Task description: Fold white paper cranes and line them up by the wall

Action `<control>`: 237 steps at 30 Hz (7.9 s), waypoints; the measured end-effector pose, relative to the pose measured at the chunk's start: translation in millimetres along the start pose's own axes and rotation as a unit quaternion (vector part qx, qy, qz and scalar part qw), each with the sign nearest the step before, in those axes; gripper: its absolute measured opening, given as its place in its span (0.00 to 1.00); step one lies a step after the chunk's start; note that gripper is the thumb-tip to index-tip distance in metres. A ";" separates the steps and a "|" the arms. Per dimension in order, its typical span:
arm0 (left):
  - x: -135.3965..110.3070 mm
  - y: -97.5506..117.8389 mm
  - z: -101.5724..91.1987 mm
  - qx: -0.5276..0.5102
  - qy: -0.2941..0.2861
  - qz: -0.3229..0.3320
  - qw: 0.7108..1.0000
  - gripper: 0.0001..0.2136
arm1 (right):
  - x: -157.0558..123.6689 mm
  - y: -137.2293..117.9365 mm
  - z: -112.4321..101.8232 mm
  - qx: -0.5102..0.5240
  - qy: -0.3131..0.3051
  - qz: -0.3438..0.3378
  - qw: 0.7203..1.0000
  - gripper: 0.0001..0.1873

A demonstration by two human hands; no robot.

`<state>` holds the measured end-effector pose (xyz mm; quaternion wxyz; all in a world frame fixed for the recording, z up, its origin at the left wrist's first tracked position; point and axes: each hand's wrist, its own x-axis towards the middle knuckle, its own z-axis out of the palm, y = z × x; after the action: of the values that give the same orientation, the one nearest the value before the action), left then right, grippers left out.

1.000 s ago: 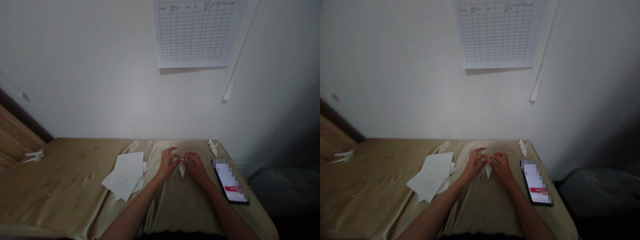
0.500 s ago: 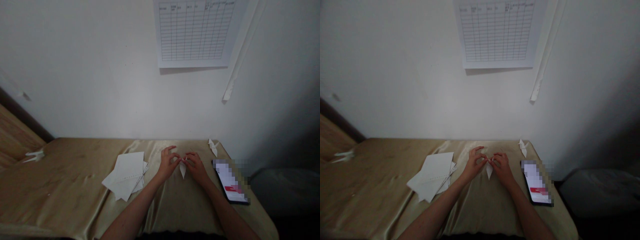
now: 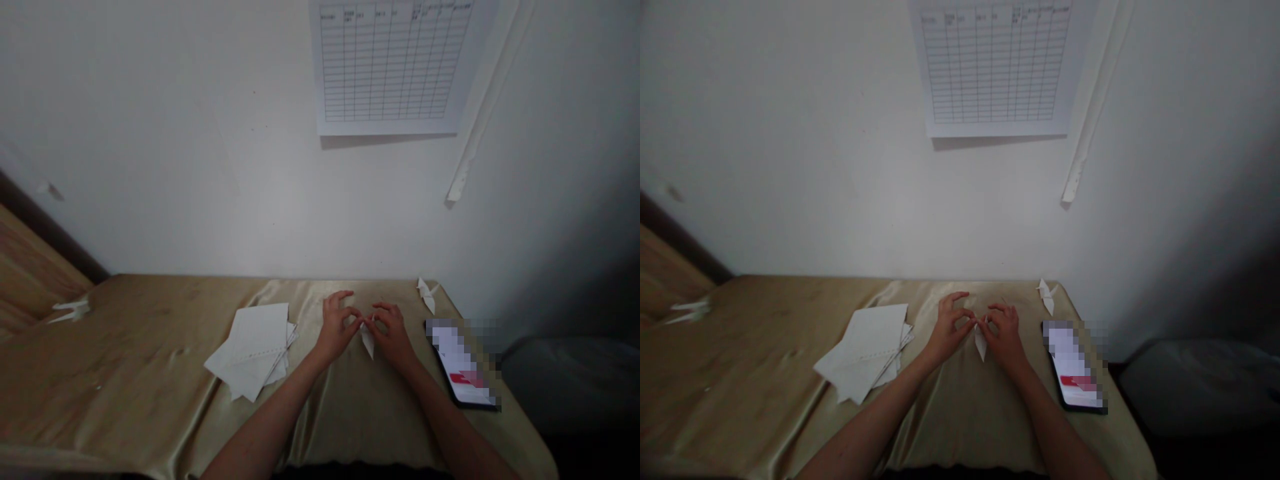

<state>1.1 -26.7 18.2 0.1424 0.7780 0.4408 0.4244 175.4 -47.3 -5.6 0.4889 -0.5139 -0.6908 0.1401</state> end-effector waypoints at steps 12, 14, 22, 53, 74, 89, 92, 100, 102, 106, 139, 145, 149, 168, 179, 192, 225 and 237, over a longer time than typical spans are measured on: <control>-1.3 0.7 3.2 -0.030 0.008 -0.026 0.999 0.01 | 2.6 8.0 -3.4 0.043 -0.018 0.025 0.999 0.10; -1.4 0.5 3.0 -0.029 0.009 -0.027 0.999 0.01 | 3.0 9.1 -3.6 0.051 -0.025 0.024 0.998 0.10; -1.7 -0.8 4.5 -0.034 0.011 -0.033 0.999 0.01 | 3.5 9.6 -5.7 0.043 -0.024 0.011 0.999 0.10; -1.2 -3.7 3.1 -0.025 -0.023 -0.060 0.998 0.02 | 3.4 15.4 -0.8 -0.019 -0.021 0.020 0.999 0.10; 0.6 -14.9 0.8 0.002 0.077 -0.090 0.993 0.02 | 1.8 30.7 -0.6 -0.127 -0.042 0.040 0.990 0.12; -0.1 -41.0 2.9 0.014 -0.060 -0.079 0.995 0.08 | 3.1 27.0 -13.9 -0.063 -0.124 0.029 0.990 0.14; 0.6 -37.5 2.2 0.006 -0.059 -0.089 0.994 0.04 | 2.8 27.4 -13.1 -0.046 -0.120 0.040 0.991 0.11; 2.0 -33.7 0.9 -0.007 -0.067 -0.101 0.993 0.05 | 3.6 25.8 -13.3 -0.024 -0.099 0.051 0.994 0.09; 2.2 -33.0 0.0 -0.009 -0.086 -0.101 0.991 0.05 | 3.5 25.4 -13.1 -0.021 -0.092 0.051 0.994 0.09; 2.5 -31.6 -2.4 -0.017 -0.102 -0.105 0.989 0.04 | 2.9 24.7 -11.5 -0.026 -0.093 0.055 0.994 0.08; 8.5 -29.4 -8.1 -0.053 -0.063 -0.125 0.989 0.04 | 5.7 26.2 -11.0 -0.032 -0.075 0.076 0.994 0.09; 8.4 -27.6 -9.4 -0.062 -0.063 -0.121 0.989 0.04 | 7.0 27.8 -13.8 -0.019 -0.081 0.091 0.992 0.08; 8.5 -25.1 -9.1 -0.066 -0.052 -0.132 0.988 0.04 | 8.0 27.8 -14.6 -0.017 -0.074 0.100 0.992 0.09; 10.4 -26.6 -9.5 -0.022 -0.065 -0.143 0.987 0.03 | 8.9 24.7 -18.4 -0.010 -0.093 0.125 0.988 0.10; 11.3 -28.9 -11.0 -0.005 -0.083 -0.130 0.988 0.03 | 8.8 27.1 -20.1 -0.006 -0.105 0.118 0.987 0.10; 11.5 -39.3 -12.9 -0.038 -0.019 -0.165 0.985 0.06 | 9.0 27.1 -27.3 -0.031 -0.040 0.116 0.992 0.07; -8.4 -38.1 -5.7 0.218 -0.239 -0.115 0.939 0.30 | 19.9 43.5 -45.8 -0.219 0.134 0.220 0.941 0.14; -16.8 -40.4 -11.5 0.243 -0.259 -0.057 0.933 0.29 | 51.7 46.3 -69.8 -0.319 0.104 0.349 0.875 0.19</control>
<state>-35.0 -18.9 -8.0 0.0817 0.8456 0.5216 0.0789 259.5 -5.1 23.3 0.2867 -0.8615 -0.4186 0.0194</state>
